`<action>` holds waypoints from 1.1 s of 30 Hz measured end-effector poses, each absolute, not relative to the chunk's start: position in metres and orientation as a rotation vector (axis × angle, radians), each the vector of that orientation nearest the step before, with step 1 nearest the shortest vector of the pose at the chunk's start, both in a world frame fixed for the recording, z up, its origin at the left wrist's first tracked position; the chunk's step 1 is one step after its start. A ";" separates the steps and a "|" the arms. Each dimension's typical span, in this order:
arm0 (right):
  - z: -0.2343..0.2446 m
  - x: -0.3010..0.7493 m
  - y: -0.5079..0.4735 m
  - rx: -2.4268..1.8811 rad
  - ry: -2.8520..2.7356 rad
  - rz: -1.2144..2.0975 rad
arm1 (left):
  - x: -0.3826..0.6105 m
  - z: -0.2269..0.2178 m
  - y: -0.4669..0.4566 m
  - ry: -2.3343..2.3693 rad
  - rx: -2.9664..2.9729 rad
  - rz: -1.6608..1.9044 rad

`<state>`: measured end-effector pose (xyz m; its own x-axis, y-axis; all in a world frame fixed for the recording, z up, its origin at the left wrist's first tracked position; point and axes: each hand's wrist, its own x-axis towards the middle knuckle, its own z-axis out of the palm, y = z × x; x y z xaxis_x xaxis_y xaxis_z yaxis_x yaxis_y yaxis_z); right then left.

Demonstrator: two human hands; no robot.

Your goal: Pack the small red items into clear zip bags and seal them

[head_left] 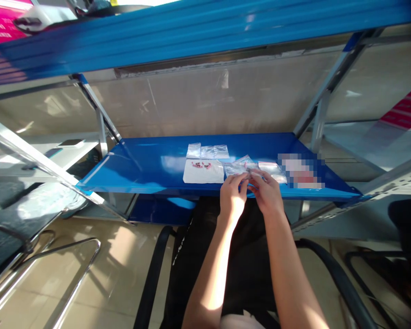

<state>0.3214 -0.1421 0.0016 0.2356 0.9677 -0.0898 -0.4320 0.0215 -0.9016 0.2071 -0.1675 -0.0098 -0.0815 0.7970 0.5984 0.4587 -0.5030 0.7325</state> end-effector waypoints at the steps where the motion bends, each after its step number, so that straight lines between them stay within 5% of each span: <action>1: 0.002 0.323 -0.142 -1.000 -0.691 1.270 | 0.204 -0.010 -0.172 1.367 1.859 1.651; 11: 0.005 0.327 -0.150 -0.798 -0.828 1.691 | 0.171 0.003 -0.185 1.456 1.506 1.752; 33: 0.025 0.316 -0.159 -0.997 -1.008 1.419 | 0.135 0.036 -0.201 0.964 1.204 1.356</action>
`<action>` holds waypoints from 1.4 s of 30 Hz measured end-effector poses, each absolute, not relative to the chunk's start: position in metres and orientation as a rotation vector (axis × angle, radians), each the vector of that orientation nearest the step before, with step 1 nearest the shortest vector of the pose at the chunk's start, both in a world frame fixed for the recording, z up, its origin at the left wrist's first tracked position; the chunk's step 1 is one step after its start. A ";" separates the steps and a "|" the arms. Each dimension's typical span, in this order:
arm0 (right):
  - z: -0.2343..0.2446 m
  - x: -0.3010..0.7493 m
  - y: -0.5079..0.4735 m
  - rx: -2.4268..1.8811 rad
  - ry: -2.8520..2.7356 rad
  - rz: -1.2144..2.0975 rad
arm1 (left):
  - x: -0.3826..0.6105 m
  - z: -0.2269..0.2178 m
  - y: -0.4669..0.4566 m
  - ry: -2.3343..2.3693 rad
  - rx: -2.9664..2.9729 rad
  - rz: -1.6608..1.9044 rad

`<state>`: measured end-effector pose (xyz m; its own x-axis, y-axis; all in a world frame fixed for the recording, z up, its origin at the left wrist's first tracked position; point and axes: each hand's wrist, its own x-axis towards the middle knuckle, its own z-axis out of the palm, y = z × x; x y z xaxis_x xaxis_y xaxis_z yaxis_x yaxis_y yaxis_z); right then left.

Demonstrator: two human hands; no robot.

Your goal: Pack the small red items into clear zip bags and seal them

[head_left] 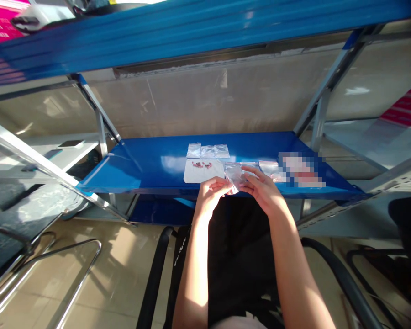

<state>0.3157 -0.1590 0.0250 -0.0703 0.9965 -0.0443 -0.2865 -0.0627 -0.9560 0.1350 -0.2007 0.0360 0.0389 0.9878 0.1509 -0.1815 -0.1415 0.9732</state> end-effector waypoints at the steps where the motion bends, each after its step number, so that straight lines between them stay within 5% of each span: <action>1: 0.028 0.317 -0.160 -1.029 -1.044 1.410 | 0.136 0.038 -0.202 0.929 1.212 1.356; 8: 0.054 0.313 -0.176 -1.176 -1.214 1.031 | 0.144 0.041 -0.202 0.949 1.177 1.387; 32: 0.049 0.295 -0.176 -1.010 -1.306 1.277 | 0.135 0.026 -0.196 1.025 1.379 1.359; 42: 0.055 0.284 -0.181 -1.223 -1.714 0.607 | 0.147 0.034 -0.204 1.334 1.590 1.563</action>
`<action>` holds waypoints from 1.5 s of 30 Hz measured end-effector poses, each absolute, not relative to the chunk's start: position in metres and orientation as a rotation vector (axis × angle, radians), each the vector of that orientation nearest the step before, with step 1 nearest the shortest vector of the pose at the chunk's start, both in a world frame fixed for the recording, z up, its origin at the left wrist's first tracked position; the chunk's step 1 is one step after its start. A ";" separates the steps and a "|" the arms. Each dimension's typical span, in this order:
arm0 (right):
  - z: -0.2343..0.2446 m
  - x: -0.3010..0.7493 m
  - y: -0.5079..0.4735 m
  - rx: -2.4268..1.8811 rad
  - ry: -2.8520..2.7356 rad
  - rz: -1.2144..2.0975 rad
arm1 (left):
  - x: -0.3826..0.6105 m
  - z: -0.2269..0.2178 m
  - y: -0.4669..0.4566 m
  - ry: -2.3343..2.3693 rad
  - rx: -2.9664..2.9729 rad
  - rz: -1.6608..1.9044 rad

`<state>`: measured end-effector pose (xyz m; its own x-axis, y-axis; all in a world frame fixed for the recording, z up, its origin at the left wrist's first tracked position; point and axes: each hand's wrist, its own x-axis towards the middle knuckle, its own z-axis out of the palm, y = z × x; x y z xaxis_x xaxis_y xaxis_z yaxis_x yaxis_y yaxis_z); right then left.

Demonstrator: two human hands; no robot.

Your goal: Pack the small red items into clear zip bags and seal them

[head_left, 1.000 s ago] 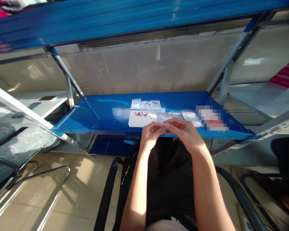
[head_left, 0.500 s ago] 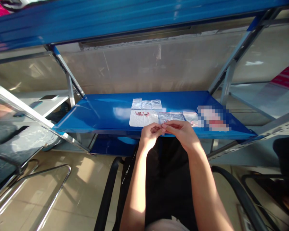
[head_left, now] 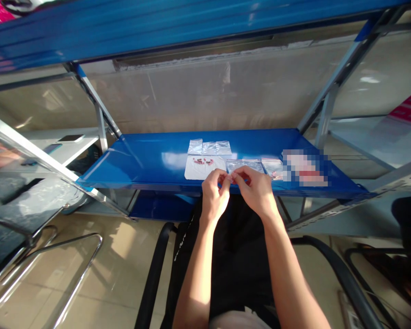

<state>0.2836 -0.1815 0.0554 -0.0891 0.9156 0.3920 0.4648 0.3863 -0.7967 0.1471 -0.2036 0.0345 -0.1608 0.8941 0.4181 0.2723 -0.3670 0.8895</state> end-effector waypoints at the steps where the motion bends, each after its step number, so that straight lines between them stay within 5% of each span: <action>1: 0.055 0.282 -0.182 -1.240 -1.741 0.553 | 0.148 0.034 -0.204 1.368 1.613 1.576; 16: 0.056 0.269 -0.192 -1.489 -1.934 0.196 | 0.153 0.037 -0.206 1.798 1.729 1.571; 24: 0.058 0.274 -0.191 -1.475 -1.799 0.248 | 0.146 0.033 -0.203 1.458 1.820 1.697; 38: 0.054 0.281 -0.182 -1.135 -1.841 0.753 | 0.133 0.036 -0.203 1.306 1.495 1.462; 45: 0.026 0.304 -0.158 -1.251 -1.172 1.075 | 0.119 0.024 -0.195 1.153 1.265 1.542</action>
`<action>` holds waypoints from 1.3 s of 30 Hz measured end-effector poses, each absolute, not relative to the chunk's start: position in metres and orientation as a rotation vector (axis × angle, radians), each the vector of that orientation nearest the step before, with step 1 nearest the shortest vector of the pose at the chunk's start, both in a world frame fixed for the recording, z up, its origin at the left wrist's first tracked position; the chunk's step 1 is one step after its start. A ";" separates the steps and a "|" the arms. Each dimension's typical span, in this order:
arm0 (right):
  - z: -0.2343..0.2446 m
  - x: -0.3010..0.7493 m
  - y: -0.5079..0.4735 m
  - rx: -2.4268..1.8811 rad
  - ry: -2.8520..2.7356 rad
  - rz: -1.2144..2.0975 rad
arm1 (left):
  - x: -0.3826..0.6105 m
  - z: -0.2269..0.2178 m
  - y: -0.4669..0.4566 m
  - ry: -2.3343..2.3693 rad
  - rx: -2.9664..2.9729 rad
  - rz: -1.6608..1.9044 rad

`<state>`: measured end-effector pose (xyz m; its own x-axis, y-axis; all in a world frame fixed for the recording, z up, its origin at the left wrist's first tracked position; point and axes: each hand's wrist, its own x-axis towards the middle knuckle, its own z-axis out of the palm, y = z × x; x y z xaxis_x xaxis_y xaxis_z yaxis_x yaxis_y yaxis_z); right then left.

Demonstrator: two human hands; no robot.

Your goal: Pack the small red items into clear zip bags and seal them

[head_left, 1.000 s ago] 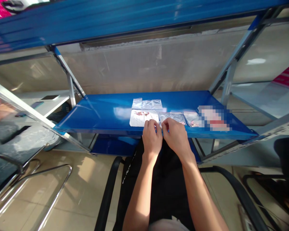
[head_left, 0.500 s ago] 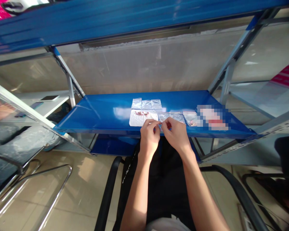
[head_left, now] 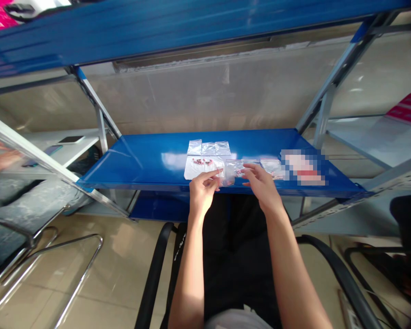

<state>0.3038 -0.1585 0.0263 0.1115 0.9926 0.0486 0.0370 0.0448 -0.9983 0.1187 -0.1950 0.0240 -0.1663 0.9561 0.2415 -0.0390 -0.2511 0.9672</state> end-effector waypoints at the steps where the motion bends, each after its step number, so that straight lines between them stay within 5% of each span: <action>1: 0.024 0.306 -0.158 -1.199 -1.119 1.253 | 0.118 0.023 -0.194 1.135 1.241 1.540; 6: 0.017 0.307 -0.160 -0.909 -1.025 1.771 | 0.113 0.025 -0.193 1.144 1.133 1.481; 39: 0.008 0.313 -0.157 -0.912 -1.066 1.727 | 0.102 0.013 -0.192 1.063 1.037 1.376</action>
